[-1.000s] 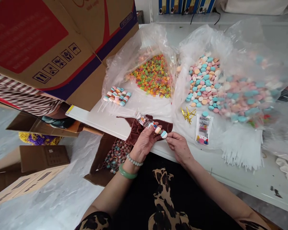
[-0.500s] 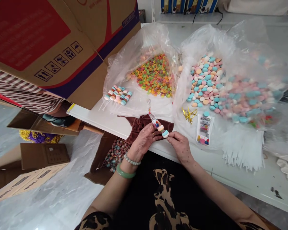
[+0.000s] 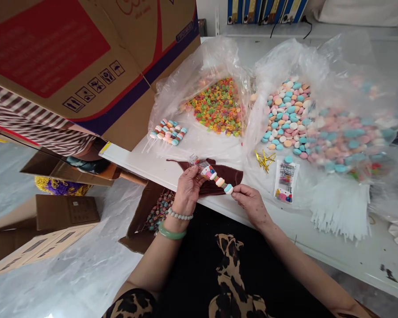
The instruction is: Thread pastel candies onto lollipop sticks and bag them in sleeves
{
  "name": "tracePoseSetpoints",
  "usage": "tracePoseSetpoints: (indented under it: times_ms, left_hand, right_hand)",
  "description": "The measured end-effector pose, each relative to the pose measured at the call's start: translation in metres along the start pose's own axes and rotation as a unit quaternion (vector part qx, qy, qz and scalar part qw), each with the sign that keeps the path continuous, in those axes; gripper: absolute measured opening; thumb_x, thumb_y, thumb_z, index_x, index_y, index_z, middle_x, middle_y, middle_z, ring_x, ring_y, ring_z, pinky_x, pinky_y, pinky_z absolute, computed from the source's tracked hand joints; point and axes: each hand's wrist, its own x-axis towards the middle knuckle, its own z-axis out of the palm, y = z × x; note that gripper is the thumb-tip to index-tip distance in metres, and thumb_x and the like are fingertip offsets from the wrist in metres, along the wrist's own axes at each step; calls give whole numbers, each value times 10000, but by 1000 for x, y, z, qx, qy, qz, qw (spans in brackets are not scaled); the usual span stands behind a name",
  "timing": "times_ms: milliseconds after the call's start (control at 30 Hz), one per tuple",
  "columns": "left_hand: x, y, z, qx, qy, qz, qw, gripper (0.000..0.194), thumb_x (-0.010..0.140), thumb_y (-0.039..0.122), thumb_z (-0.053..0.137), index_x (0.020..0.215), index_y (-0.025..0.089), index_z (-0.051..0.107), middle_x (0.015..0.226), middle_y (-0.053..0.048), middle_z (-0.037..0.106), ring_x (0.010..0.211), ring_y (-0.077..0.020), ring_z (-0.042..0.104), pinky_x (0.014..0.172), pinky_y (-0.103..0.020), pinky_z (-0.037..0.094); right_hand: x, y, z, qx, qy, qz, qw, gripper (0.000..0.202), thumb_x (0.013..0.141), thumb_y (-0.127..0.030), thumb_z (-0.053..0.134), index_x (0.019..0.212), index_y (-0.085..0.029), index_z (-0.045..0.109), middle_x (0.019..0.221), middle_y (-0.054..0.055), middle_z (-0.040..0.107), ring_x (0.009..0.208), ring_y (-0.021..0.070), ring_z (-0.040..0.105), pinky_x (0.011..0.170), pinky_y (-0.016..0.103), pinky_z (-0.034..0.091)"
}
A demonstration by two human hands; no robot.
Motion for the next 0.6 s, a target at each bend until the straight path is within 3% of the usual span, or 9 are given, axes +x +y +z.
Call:
tracePoseSetpoints:
  times_ms: [233,500,600]
  left_hand:
    - [-1,0,1,-16,20,9,1000,191,699,242,772,722,151,606,708,9,665,668,-114,641,685,-259,545]
    - [-12,3,12,15,-84,-39,996,281,731,362,763,899,163,657,884,-40,709,773,-164,664,731,-337,575]
    - [-11,5,12,28,-82,-55,995,259,725,348,770,849,154,651,836,-45,708,757,-163,665,700,-311,571]
  right_hand:
    - [1,1,-1,14,-8,-1,1000,104,699,-319,650,707,-216,663,552,-49,404,521,101,285,489,255,219]
    - [2,-3,-5,26,-8,8,1000,107,673,-314,652,698,-214,677,551,-43,426,537,107,306,499,256,223]
    - [3,-4,-6,22,-7,9,1000,100,659,-310,654,674,-214,675,553,-40,456,553,116,346,519,259,253]
